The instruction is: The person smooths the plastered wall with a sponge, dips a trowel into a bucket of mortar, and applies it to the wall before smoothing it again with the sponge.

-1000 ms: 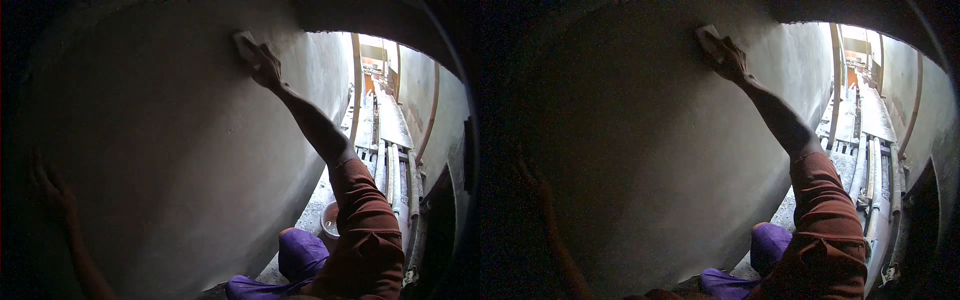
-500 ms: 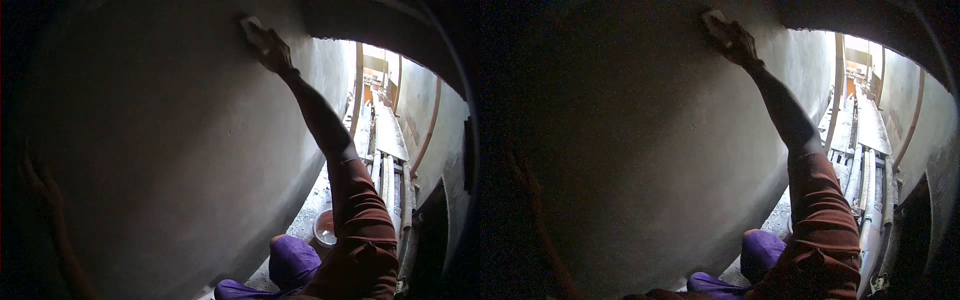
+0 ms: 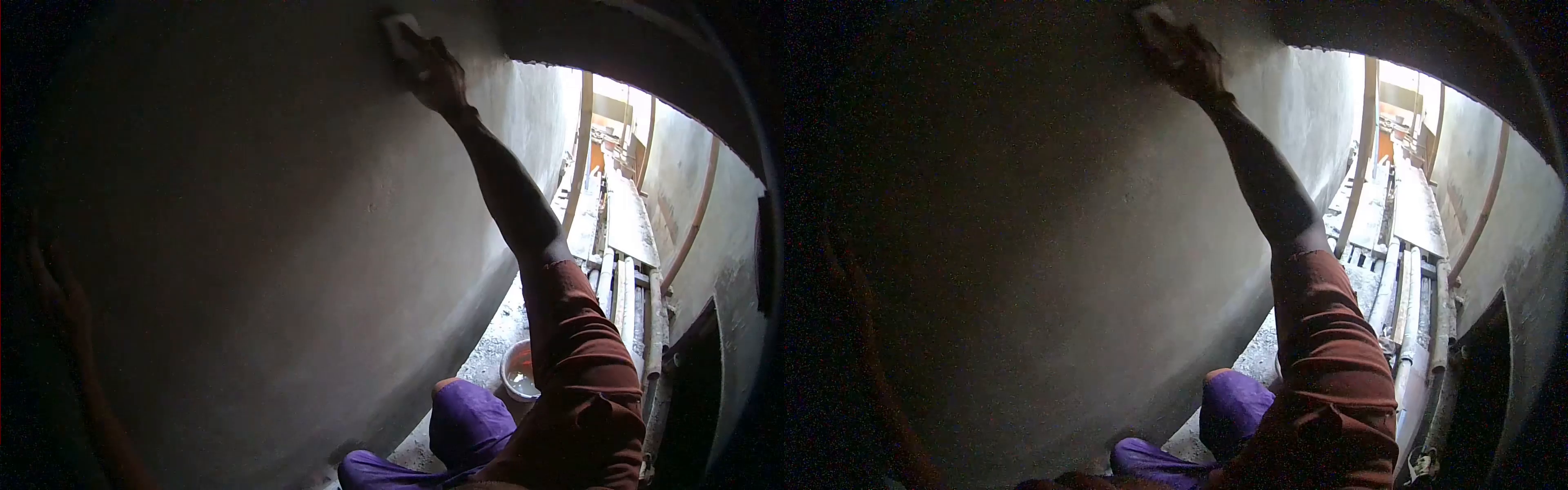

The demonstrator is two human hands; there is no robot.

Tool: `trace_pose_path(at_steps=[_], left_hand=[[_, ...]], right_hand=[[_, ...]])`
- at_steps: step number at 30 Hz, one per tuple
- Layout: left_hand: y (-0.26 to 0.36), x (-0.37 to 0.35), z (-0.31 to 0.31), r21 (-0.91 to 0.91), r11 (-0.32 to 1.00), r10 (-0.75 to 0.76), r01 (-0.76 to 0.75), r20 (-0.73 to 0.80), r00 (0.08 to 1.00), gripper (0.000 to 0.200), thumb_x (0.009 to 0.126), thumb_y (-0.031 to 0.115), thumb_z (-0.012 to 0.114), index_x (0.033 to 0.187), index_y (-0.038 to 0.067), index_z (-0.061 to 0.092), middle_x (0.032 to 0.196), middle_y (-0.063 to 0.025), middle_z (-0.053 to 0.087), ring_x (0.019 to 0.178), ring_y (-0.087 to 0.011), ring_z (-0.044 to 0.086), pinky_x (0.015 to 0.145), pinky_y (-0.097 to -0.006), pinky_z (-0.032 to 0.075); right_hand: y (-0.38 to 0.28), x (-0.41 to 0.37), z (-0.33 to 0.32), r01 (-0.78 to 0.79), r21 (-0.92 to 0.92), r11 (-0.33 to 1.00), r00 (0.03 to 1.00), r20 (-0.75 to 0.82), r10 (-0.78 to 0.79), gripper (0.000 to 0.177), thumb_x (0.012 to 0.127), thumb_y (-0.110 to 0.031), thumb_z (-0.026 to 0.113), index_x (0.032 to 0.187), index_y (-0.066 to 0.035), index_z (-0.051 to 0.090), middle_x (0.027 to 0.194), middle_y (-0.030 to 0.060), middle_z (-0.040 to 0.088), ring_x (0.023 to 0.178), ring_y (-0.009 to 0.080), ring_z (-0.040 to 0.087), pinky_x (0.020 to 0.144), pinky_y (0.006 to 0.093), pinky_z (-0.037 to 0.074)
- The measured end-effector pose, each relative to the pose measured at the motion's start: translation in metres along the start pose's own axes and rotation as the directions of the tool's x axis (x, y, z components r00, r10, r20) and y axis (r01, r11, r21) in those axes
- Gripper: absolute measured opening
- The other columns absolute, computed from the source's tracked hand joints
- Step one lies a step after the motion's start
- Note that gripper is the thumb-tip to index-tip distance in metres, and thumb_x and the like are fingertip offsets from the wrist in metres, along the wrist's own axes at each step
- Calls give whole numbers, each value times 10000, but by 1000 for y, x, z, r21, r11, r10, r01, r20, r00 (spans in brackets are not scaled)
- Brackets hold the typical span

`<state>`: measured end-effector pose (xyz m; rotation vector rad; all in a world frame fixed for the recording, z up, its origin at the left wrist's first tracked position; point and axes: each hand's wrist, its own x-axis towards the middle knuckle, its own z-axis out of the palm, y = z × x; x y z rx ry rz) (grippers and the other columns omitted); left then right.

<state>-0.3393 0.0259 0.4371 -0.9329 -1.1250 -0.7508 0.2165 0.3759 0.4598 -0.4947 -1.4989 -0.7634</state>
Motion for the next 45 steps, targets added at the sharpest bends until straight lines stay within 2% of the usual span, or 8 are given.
trace_pose_path(at_steps=[2, 4, 11, 14, 20, 29, 38, 45], left_hand=[[7, 11, -9, 56, 990, 130, -130, 3, 992, 486, 1103, 366, 394, 1501, 98, 471, 1511, -164, 500, 1373, -373, 478, 1146, -479, 385], [13, 7, -5, 87, 991, 100, -98, -15, 995, 491, 1104, 363, 389, 1502, 87, 466, 1504, -163, 506, 1371, -383, 479, 1150, -485, 382], [-21, -8, 35, 63, 995, 76, -72, -73, 994, 480, 1103, 341, 392, 1491, 75, 489, 1479, -176, 529, 1366, -369, 489, 1158, -487, 375], [-18, -6, 31, 71, 994, 90, -85, -64, 994, 476, 1101, 332, 401, 1491, 73, 487, 1476, -174, 533, 1364, -364, 493, 1156, -482, 379], [-8, 0, 13, 57, 992, 117, -114, -52, 992, 469, 1098, 318, 417, 1491, 69, 485, 1472, -171, 539, 1359, -356, 500, 1154, -473, 386], [-8, -9, 28, -8, 1000, -7, 7, -35, 999, 558, 1095, 415, 392, 1560, 106, 378, 1601, -171, 354, 1457, -351, 374, 1195, -502, 332], [-10, -15, 31, 144, 974, -179, 178, -2, 984, 473, 1109, 313, 399, 1507, 65, 463, 1502, -187, 507, 1375, -350, 492, 1143, -471, 392], [-28, -13, 41, 54, 999, -5, 5, 4, 1000, 508, 1103, 358, 412, 1509, 55, 452, 1488, -213, 509, 1364, -360, 498, 1134, -471, 403]], right_hand=[[15, -21, -1, 108, -183, 977, 994, -5, -110, 594, 958, -432, 656, 1506, -273, 490, 1194, 114, 628, 1018, 321, 642, 888, 435, 546], [14, -59, -5, -297, -37, 954, 951, 76, 299, 637, 919, -276, 704, 1512, -282, 472, 1272, 129, 624, 1064, 386, 624, 892, 516, 532], [-71, -17, 2, 122, -104, 987, 991, 71, -115, 614, 920, -220, 689, 1500, -289, 502, 1077, 99, 626, 991, 301, 627, 888, 421, 535], [-47, 21, 6, 159, -56, 986, 987, 42, -157, 719, 859, -303, 768, 1507, -305, 458, 1409, 102, 584, 1019, 362, 606, 944, 469, 527], [38, -70, -4, -430, -117, 895, 897, 62, 439, 751, 911, -334, 735, 1564, -320, 365, 1574, 47, 463, 1406, 385, 468, 1057, 490, 492], [-61, -78, 1, 249, -35, 968, 965, 88, -245, 647, 859, -189, 714, 1479, -222, 529, 1066, 129, 617, 962, 355, 629, 849, 449, 546], [-29, -130, -12, -473, -141, 870, 874, 54, 483, 626, 930, -203, 642, 1528, -240, 459, 1079, 112, 634, 936, 313, 654, 746, 467, 555], [-69, -107, 2, 94, -37, 995, 994, 56, -92, 699, 858, -171, 706, 1512, -249, 472, 1047, 133, 608, 923, 359, 630, 783, 459, 536]])
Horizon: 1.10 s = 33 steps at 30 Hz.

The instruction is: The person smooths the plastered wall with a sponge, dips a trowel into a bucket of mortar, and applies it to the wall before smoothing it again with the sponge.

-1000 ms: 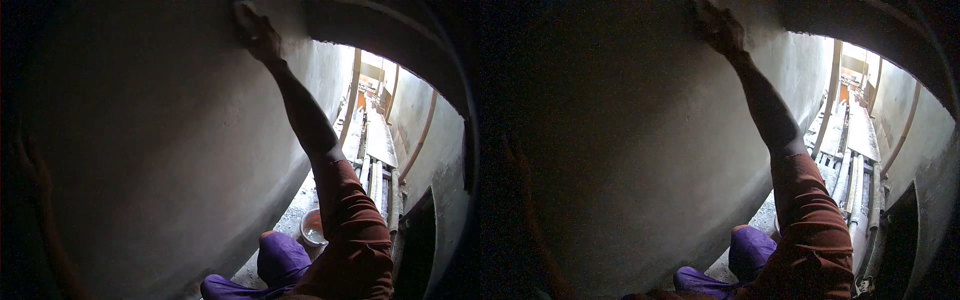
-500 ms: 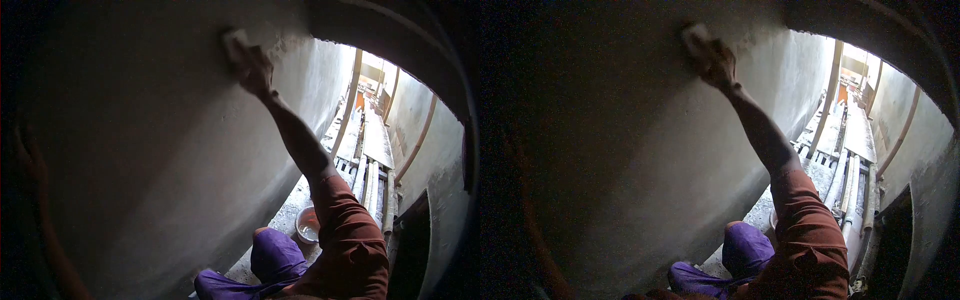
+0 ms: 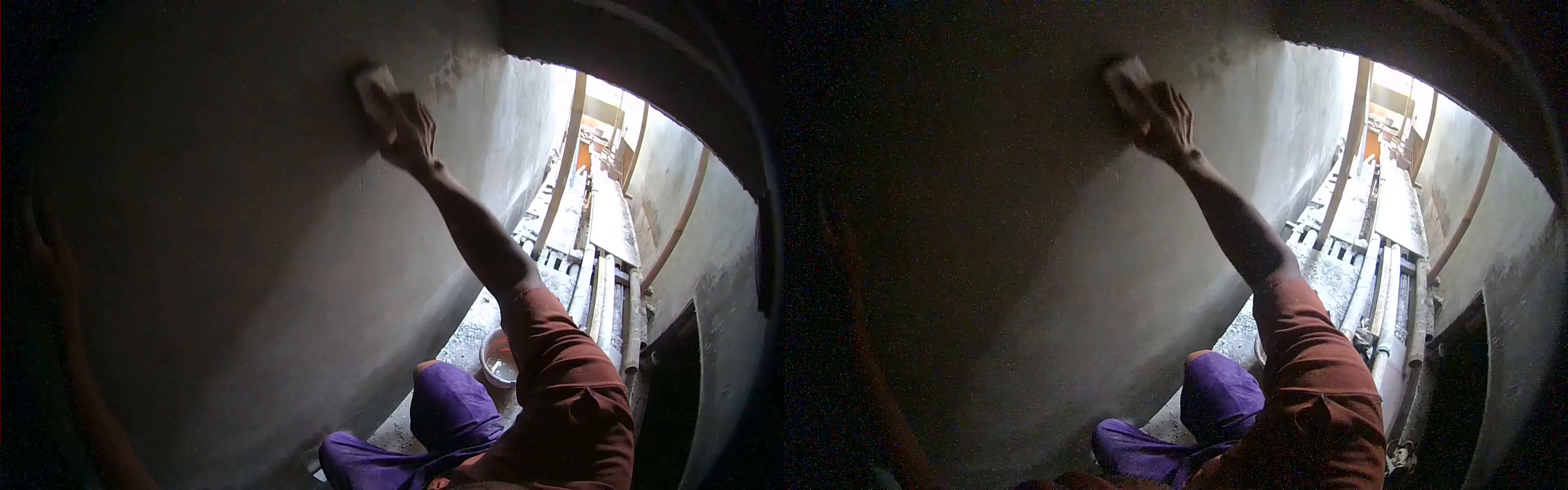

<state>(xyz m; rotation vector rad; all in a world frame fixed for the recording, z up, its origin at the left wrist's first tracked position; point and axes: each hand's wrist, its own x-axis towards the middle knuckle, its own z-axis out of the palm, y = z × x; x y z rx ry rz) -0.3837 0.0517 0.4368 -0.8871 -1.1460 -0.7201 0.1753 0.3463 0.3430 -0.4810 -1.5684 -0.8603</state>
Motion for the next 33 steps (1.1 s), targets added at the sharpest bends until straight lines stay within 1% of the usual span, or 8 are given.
trace_pose_path(at_steps=[2, 5, 8, 11, 14, 25, 26, 33], left_hand=[[-7, -3, 0, 39, 999, 13, -13, 1, 1000, 508, 1103, 356, 413, 1507, 50, 451, 1484, -216, 510, 1366, -363, 494, 1134, -470, 403], [-13, -3, -2, 83, 996, 38, -38, -4, 999, 508, 1103, 352, 415, 1505, 42, 450, 1479, -221, 511, 1370, -366, 487, 1134, -470, 403], [-15, -2, -8, 116, 992, 56, -56, 1, 998, 508, 1103, 349, 417, 1502, 34, 449, 1473, -226, 513, 1373, -370, 481, 1134, -469, 403], [-16, 1, -10, 135, 987, 86, -85, 2, 996, 505, 1104, 343, 417, 1501, 33, 449, 1470, -227, 514, 1375, -372, 477, 1133, -469, 402], [-22, -2, -7, 88, 994, 63, -63, 7, 998, 494, 1104, 335, 415, 1503, 45, 453, 1471, -222, 514, 1372, -373, 477, 1132, -472, 400], [-13, 1, -10, -155, 988, -1, 9, 50, 999, 462, 1106, 305, 409, 1511, 90, 465, 1473, -202, 515, 1362, -375, 480, 1127, -483, 395], [-15, 0, -11, -118, 993, 14, -9, 41, 999, 462, 1105, 305, 410, 1509, 90, 467, 1470, -200, 518, 1360, -374, 483, 1123, -484, 397], [-17, 5, -14, 60, 993, 100, -102, 34, 994, 458, 1102, 310, 412, 1500, 92, 477, 1450, -192, 534, 1345, -367, 499, 1096, -486, 411]], right_hand=[[18, 28, 3, -150, 61, 987, 981, -115, 156, 655, 836, -134, 643, 1469, -260, 532, 1046, 171, 593, 932, 409, 597, 798, 492, 526], [61, 15, -4, -458, -2, 889, 889, -35, 457, 676, 897, -363, 663, 1526, -279, 433, 1080, 191, 591, 981, 426, 611, 821, 524, 522], [113, -61, 16, -537, -158, 829, 843, -74, 532, 703, 913, -345, 651, 1558, -303, 375, 1112, 175, 583, 1012, 412, 614, 848, 525, 514], [60, -91, 9, -635, -118, 764, 772, -45, 634, 611, 953, -296, 635, 1532, -264, 441, 1240, 131, 593, 1016, 346, 632, 851, 461, 535], [17, -62, -8, -351, -38, 936, 936, 21, 352, 665, 896, -167, 683, 1513, -297, 471, 1070, 109, 583, 969, 339, 634, 783, 448, 537], [78, -90, 10, -769, -113, 629, 636, -50, 770, 586, 989, -420, 544, 1547, -305, 406, 1268, 181, 595, 1106, 405, 631, 890, 527, 516], [62, -98, 10, -617, -67, 784, 787, -84, 612, 601, 972, -375, 580, 1544, -298, 413, 1226, 175, 599, 1067, 392, 638, 846, 526, 525], [58, -35, 8, -591, 15, 807, 802, -95, 589, 575, 935, -278, 638, 1487, -333, 487, 1153, 140, 617, 983, 388, 657, 813, 521, 537]])
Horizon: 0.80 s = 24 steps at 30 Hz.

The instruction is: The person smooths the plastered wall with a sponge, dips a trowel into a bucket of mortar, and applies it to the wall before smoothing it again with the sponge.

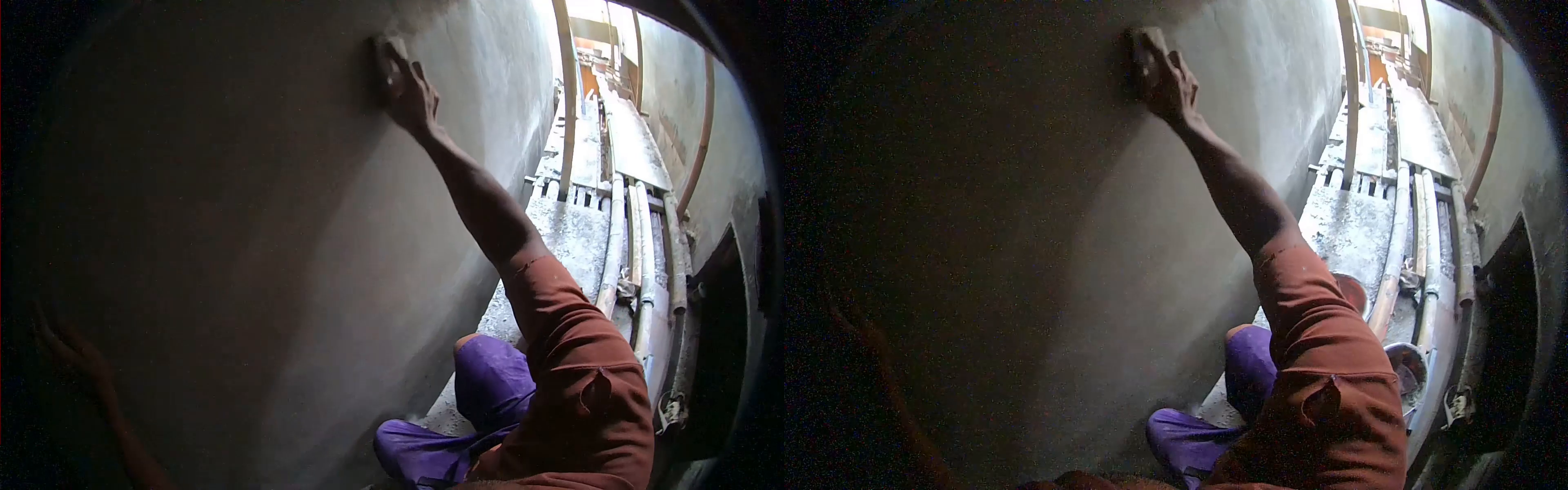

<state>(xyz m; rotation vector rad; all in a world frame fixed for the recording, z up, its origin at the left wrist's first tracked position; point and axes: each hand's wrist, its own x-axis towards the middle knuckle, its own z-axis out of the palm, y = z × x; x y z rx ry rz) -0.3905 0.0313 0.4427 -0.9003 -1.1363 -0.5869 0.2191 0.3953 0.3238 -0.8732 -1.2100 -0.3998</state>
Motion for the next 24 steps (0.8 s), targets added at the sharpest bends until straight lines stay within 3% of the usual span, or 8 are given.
trace_pose_path(at_steps=[2, 3, 6, 10, 13, 18, 19, 24], left_hand=[[1, 2, -6, 31, 999, 14, -14, -6, 1000, 457, 1101, 311, 413, 1497, 92, 481, 1444, -189, 539, 1340, -364, 503, 1088, -487, 415], [1, 5, -7, 39, 999, 18, -18, -2, 1000, 457, 1101, 311, 413, 1496, 92, 482, 1441, -188, 541, 1338, -363, 506, 1085, -487, 417], [-5, 1, -1, 85, 995, 48, -48, 2, 999, 456, 1099, 313, 414, 1492, 93, 487, 1432, -184, 548, 1332, -360, 513, 1073, -488, 424], [-44, -15, 7, 294, 940, 159, -173, 69, 985, 454, 1097, 316, 416, 1486, 94, 493, 1421, -179, 557, 1323, -355, 522, 1058, -489, 432], [12, 18, -31, 126, 988, 84, -83, -3, 996, 446, 1098, 303, 410, 1483, 94, 498, 1439, -180, 551, 1316, -358, 532, 1076, -488, 419], [-3, 9, -17, -11, 1000, -9, 9, 13, 1000, 452, 1100, 314, 392, 1485, 103, 496, 1471, -179, 529, 1353, -364, 498, 1128, -510, 359], [-5, 6, -16, 14, 1000, 11, -11, 5, 1000, 455, 1100, 315, 390, 1489, 103, 491, 1476, -178, 524, 1359, -365, 491, 1131, -514, 353], [-27, -6, -2, 74, 993, 91, -91, 0, 996, 469, 1100, 323, 377, 1506, 106, 468, 1499, -175, 497, 1391, -370, 455, 1150, -533, 323]], right_hand=[[16, 16, 0, -148, -25, 989, 987, -72, 146, 559, 946, -337, 614, 1489, -326, 482, 1191, 147, 613, 1033, 392, 654, 856, 527, 526], [20, 15, -10, -228, -104, 968, 972, 35, 233, 599, 981, -361, 566, 1548, -322, 377, 1187, 201, 600, 1068, 410, 638, 871, 520, 524], [17, -15, -7, -447, -59, 892, 891, 52, 450, 603, 960, -450, 555, 1534, -329, 413, 1249, 186, 589, 1144, 423, 612, 957, 551, 481], [-36, -60, -12, -143, 13, 990, 983, 117, 140, 553, 988, -405, 532, 1526, -353, 416, 1208, 176, 601, 1100, 399, 625, 917, 545, 512], [-38, -17, 0, -4, -12, 1000, 999, -33, 4, 553, 979, -406, 548, 1515, -356, 422, 1179, 167, 610, 1108, 389, 628, 892, 529, 524], [15, 24, 7, -308, -116, 944, 951, -77, 300, 569, 963, -439, 566, 1505, -345, 420, 1162, 187, 613, 1113, 422, 628, 856, 565, 514], [21, 17, 14, -299, -130, 945, 943, -195, 271, 569, 906, -304, 668, 1451, -290, 506, 1188, 203, 621, 943, 359, 665, 779, 466, 568], [-20, -66, 16, -121, -39, 992, 992, -42, 120, 599, 940, -335, 628, 1506, -345, 431, 1107, 171, 597, 1022, 386, 656, 798, 508, 564]])
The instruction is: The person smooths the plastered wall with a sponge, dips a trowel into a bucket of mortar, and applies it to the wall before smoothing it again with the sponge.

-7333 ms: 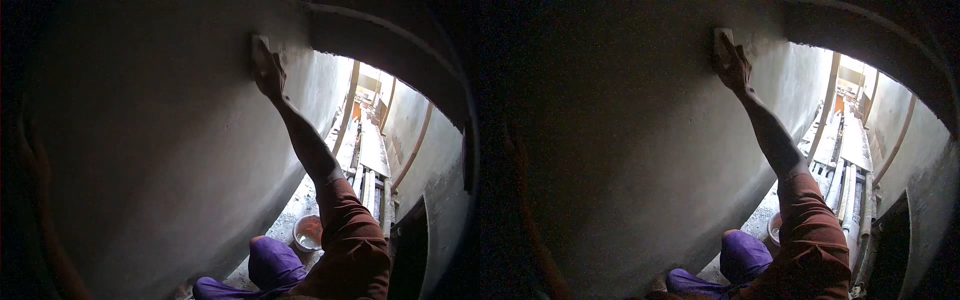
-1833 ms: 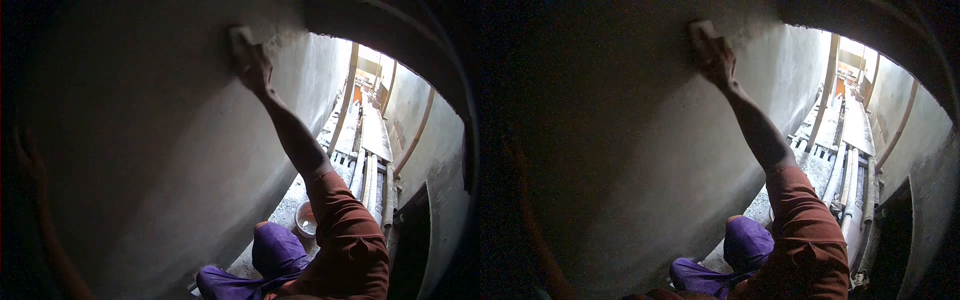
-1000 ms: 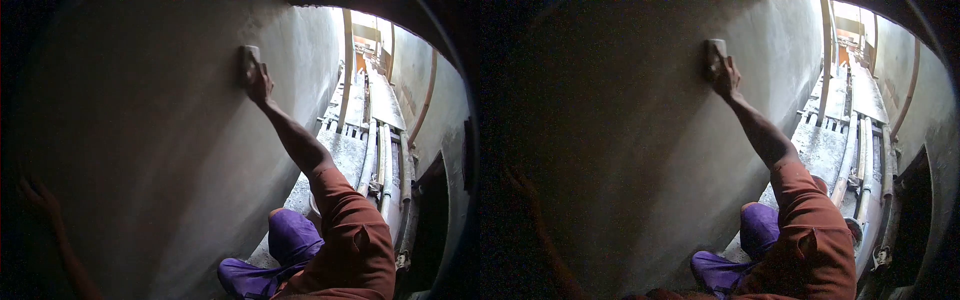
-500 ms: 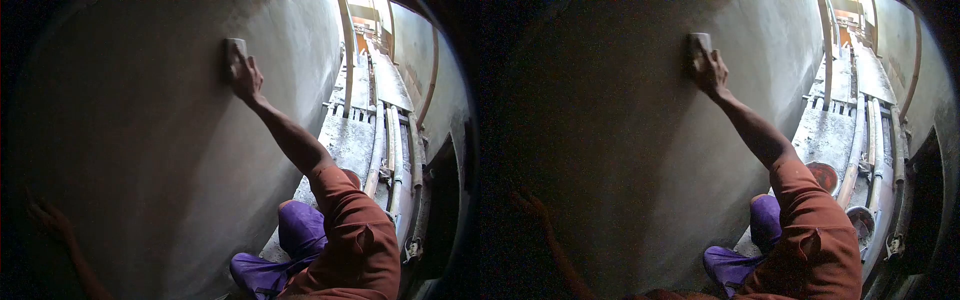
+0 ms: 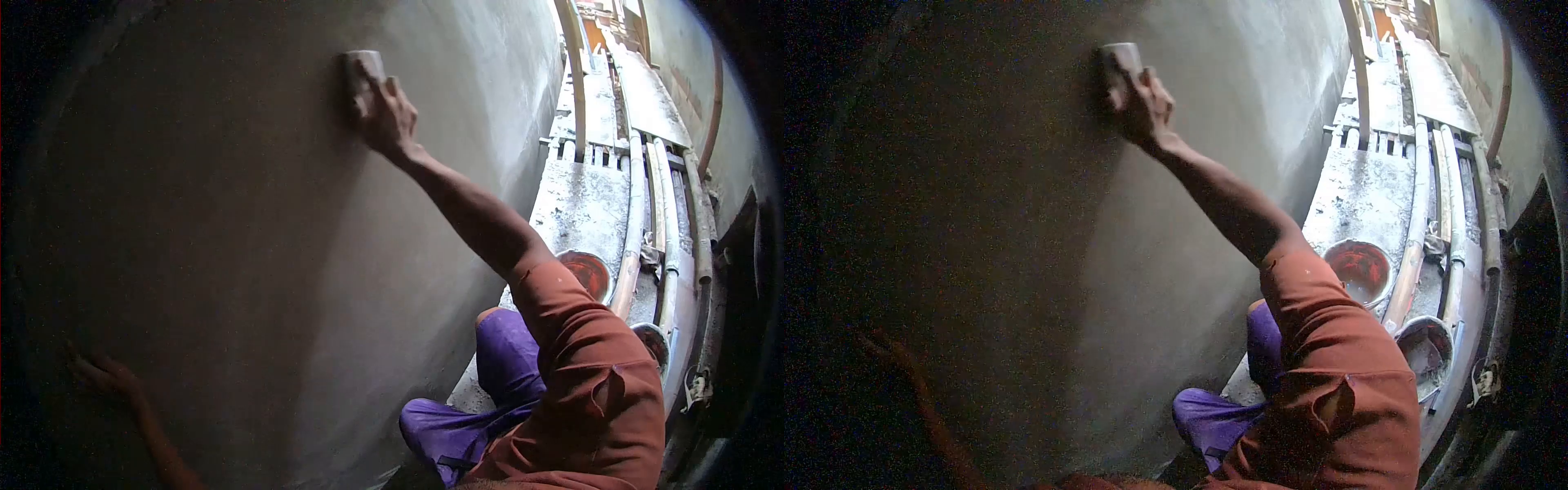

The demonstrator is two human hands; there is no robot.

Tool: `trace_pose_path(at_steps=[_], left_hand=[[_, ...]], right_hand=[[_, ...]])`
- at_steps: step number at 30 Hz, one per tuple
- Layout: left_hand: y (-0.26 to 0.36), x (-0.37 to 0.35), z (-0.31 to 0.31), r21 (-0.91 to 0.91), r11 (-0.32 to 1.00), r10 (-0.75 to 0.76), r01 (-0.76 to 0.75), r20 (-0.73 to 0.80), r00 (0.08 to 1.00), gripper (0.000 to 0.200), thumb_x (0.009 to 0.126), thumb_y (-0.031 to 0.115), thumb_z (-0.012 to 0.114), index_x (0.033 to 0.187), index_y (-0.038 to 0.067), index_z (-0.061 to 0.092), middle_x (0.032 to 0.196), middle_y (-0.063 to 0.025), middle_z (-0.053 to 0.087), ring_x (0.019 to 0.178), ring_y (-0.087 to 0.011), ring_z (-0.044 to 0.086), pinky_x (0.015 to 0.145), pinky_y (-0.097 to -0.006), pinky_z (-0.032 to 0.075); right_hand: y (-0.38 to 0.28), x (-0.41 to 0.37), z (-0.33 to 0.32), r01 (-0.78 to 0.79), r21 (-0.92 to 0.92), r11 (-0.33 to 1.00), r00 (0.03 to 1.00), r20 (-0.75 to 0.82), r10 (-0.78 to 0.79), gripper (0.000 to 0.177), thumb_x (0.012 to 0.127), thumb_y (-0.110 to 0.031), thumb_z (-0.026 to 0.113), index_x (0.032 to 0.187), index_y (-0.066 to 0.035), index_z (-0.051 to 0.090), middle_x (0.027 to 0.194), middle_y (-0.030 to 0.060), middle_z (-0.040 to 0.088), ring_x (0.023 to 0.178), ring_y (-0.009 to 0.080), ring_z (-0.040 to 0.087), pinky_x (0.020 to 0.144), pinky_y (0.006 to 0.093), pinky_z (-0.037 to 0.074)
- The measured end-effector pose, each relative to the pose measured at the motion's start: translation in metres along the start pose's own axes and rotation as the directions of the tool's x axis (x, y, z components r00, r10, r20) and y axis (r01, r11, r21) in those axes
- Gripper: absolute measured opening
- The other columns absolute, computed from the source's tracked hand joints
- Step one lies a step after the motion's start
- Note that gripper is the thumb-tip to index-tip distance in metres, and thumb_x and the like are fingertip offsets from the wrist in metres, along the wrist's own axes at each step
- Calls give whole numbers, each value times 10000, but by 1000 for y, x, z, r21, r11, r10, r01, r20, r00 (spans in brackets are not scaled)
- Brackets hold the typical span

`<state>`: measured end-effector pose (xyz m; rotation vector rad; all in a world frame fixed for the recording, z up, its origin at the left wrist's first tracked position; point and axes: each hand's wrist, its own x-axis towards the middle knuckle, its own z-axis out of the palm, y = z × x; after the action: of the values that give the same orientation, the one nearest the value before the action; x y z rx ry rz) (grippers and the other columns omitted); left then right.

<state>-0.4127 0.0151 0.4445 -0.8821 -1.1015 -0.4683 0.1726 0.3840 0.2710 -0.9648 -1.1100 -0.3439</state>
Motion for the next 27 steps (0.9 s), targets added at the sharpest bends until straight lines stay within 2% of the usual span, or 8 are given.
trace_pose_path(at_steps=[6, 8, 12, 17, 20, 22, 24, 27], left_hand=[[20, 19, -22, 123, 991, 57, -60, 20, 998, 483, 1100, 321, 370, 1520, 95, 443, 1519, -174, 470, 1418, -371, 422, 1160, -541, 319], [27, 27, -31, 299, 954, -26, -9, 115, 993, 484, 1099, 312, 374, 1521, 83, 438, 1521, -175, 464, 1420, -368, 418, 1154, -534, 338], [-3, 12, -1, 124, 992, 28, -33, 42, 999, 473, 1092, 270, 395, 1523, 80, 433, 1521, -174, 462, 1395, -369, 438, 1138, -528, 361], [-13, -11, 4, 99, 995, 6, -20, 135, 991, 556, 1072, 333, 440, 1560, 81, 350, 1581, -225, 344, 1454, -441, 308, 1183, -592, 261], [-11, 14, -5, 47, 999, -6, -3, 190, 982, 629, 1061, 381, 466, 1586, 79, 293, 1626, -260, 261, 1504, -487, 212, 1215, -634, 193], [38, 28, -34, 46, 999, -26, 25, 16, 1000, 490, 1080, 316, 411, 1508, 83, 459, 1505, -167, 482, 1365, -354, 469, 1121, -548, 341], [48, 29, -38, 17, 999, -46, 46, 23, 999, 489, 1079, 320, 410, 1504, 85, 464, 1508, -165, 480, 1367, -352, 468, 1123, -547, 339], [47, 28, -42, -12, 998, -64, 64, 51, 997, 488, 1077, 324, 412, 1500, 89, 469, 1517, -159, 473, 1376, -347, 461, 1131, -545, 335]], right_hand=[[16, 71, 13, 104, -7, 995, 988, -114, -105, 545, 946, -377, 618, 1463, -263, 489, 1160, 219, 613, 1037, 350, 650, 775, 469, 560], [3, 98, -30, -298, 143, 944, 950, 143, 278, 547, 1031, -437, 476, 1546, -298, 357, 1356, 310, 553, 1189, 499, 583, 947, 572, 493], [36, 42, -9, -398, -58, 916, 916, 27, 400, 625, 959, -373, 618, 1527, -305, 367, 1205, 235, 591, 1091, 449, 623, 858, 554, 523], [-19, -36, -6, 158, 6, 987, 987, 2, -158, 576, 925, -337, 643, 1471, -240, 486, 1068, 190, 596, 899, 351, 651, 701, 472, 563], [5, 8, 13, 199, 75, 977, 968, -171, -184, 595, 925, -318, 642, 1490, -247, 472, 1055, 189, 583, 860, 322, 647, 694, 461, 562], [45, 46, 28, 46, -134, 990, 985, -159, -67, 584, 917, -333, 647, 1477, -310, 482, 1070, 178, 593, 941, 387, 653, 770, 511, 541], [-2, 58, -31, -383, -39, 923, 916, 109, 385, 542, 1032, -498, 405, 1529, -286, 365, 1277, 285, 588, 1103, 494, 616, 914, 583, 498], [-22, 30, -23, -427, 11, 904, 902, 71, 426, 561, 1000, -405, 519, 1528, -281, 374, 1218, 266, 592, 1094, 476, 608, 909, 582, 490]])
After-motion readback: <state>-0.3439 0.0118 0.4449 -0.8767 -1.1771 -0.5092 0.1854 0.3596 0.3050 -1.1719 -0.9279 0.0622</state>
